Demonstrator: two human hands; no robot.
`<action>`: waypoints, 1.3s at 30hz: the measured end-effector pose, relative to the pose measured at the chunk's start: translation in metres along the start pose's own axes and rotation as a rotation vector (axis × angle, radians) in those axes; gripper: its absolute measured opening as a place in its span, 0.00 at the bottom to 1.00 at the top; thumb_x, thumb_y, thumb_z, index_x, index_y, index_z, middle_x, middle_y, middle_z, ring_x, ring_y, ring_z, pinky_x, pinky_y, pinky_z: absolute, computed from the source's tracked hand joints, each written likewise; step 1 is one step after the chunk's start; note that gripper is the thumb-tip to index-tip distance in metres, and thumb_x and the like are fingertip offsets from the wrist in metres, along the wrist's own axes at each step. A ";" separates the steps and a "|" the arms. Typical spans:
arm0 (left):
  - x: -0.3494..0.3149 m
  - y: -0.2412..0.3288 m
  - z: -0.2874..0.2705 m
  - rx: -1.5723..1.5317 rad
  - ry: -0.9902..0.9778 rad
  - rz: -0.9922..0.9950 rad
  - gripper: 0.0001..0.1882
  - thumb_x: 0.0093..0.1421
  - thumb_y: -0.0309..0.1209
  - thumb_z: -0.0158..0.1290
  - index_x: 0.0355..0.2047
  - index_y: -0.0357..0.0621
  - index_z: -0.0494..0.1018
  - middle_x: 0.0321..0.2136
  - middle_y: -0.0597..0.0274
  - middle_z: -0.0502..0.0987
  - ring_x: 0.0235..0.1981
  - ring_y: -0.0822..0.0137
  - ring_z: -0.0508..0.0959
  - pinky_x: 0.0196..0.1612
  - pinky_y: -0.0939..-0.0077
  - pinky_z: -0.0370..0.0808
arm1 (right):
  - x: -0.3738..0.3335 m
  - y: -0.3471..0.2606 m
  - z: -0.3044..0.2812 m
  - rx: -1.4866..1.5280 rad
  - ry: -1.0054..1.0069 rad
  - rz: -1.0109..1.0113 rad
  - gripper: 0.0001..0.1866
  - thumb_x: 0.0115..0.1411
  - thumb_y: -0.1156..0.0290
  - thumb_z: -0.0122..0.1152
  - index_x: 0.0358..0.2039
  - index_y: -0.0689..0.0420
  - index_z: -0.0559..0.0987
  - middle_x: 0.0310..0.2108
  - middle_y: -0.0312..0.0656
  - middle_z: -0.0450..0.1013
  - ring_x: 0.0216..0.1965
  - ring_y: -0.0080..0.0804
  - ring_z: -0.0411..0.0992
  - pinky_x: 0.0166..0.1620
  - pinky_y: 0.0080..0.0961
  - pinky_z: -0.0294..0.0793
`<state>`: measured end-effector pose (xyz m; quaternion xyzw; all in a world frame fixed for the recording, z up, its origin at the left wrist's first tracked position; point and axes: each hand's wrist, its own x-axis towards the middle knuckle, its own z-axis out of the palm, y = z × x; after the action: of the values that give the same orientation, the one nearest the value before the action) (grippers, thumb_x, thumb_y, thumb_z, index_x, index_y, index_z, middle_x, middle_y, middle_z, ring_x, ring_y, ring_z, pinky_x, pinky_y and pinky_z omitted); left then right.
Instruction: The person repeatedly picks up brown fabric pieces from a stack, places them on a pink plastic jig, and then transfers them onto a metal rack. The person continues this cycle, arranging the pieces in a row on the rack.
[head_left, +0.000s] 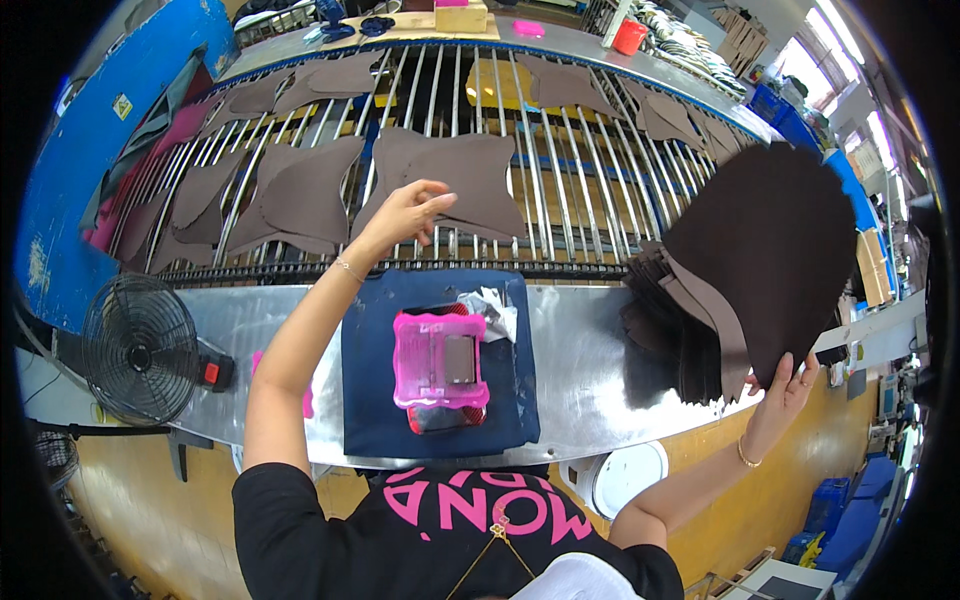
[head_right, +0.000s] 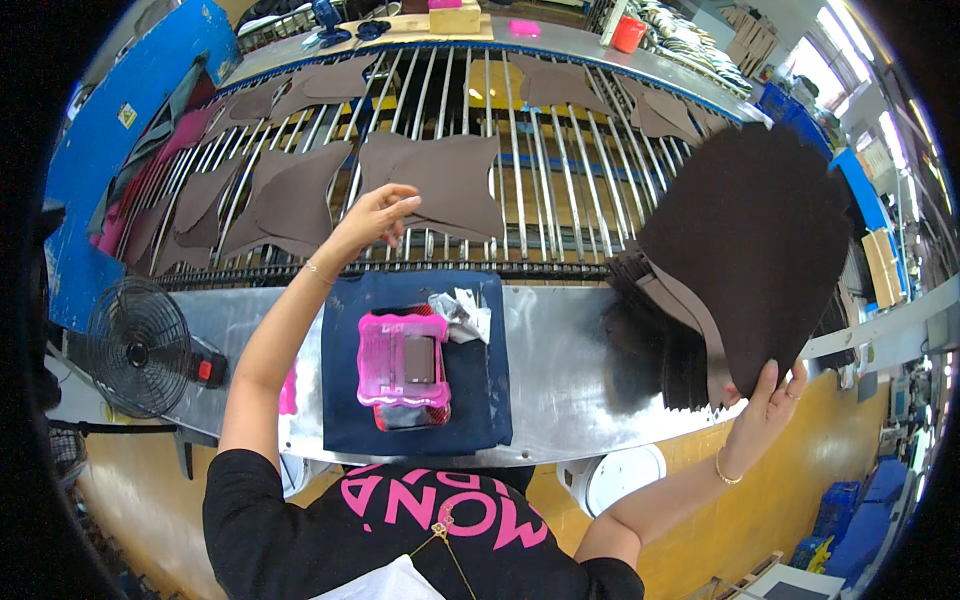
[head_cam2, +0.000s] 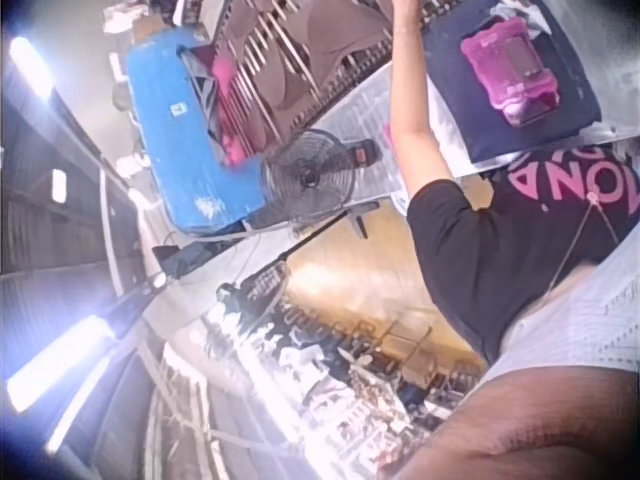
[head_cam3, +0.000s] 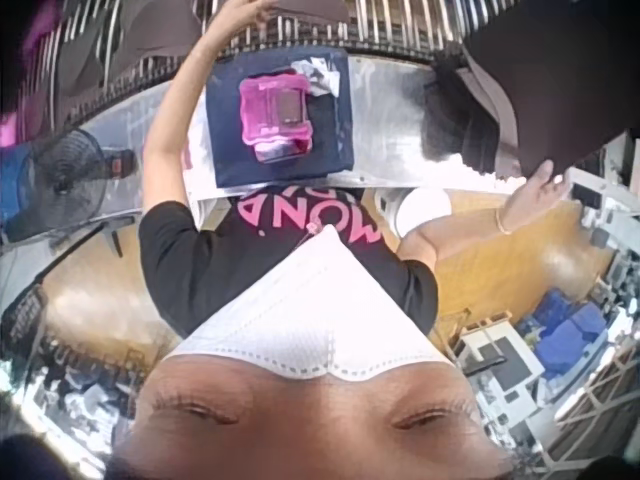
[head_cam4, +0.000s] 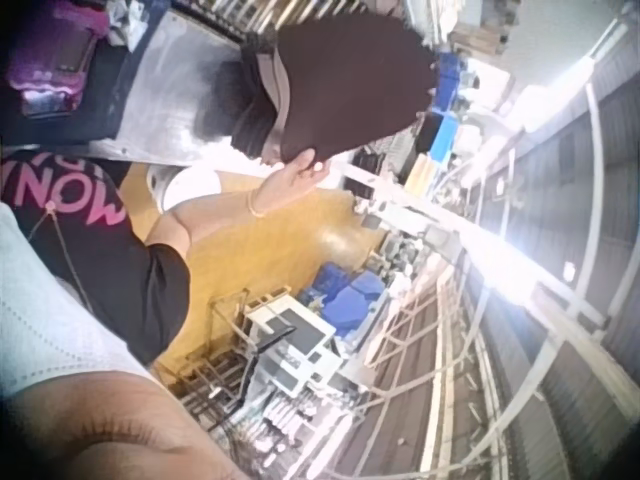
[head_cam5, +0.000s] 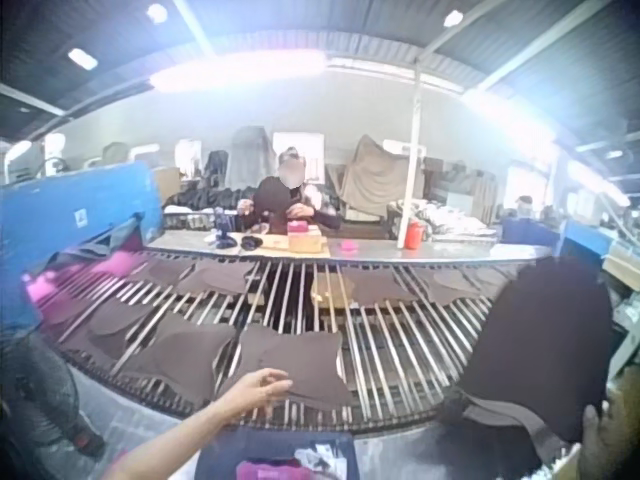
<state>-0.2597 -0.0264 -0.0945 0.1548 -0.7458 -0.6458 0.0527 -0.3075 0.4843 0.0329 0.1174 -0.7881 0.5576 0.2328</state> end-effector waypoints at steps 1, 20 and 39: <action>-0.016 0.015 0.007 -0.056 -0.032 0.045 0.27 0.60 0.40 0.55 0.56 0.40 0.63 0.37 0.63 0.71 0.30 0.74 0.76 0.24 0.83 0.74 | -0.006 -0.018 0.020 0.027 0.033 0.047 0.19 0.66 0.66 0.50 0.55 0.57 0.61 0.37 0.41 0.71 0.25 0.23 0.72 0.20 0.15 0.71; -0.279 0.083 -0.088 0.187 0.594 0.316 0.08 0.57 0.23 0.56 0.38 0.36 0.76 0.28 0.63 0.77 0.24 0.77 0.77 0.20 0.87 0.75 | -0.136 -0.044 0.243 0.307 -0.806 -0.465 0.07 0.47 0.75 0.69 0.27 0.57 0.79 0.20 0.39 0.74 0.24 0.32 0.71 0.41 0.29 0.69; -0.180 0.050 0.025 0.650 0.005 0.458 0.07 0.49 0.28 0.60 0.29 0.41 0.78 0.24 0.62 0.74 0.26 0.58 0.74 0.29 0.71 0.72 | -0.133 0.077 0.096 -0.194 -0.552 -0.280 0.06 0.46 0.81 0.68 0.27 0.61 0.81 0.27 0.43 0.79 0.28 0.32 0.76 0.35 0.23 0.71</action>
<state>-0.1044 0.0573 -0.0280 -0.0053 -0.9265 -0.3472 0.1453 -0.2499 0.4114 -0.1228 0.3485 -0.8472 0.3896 0.0949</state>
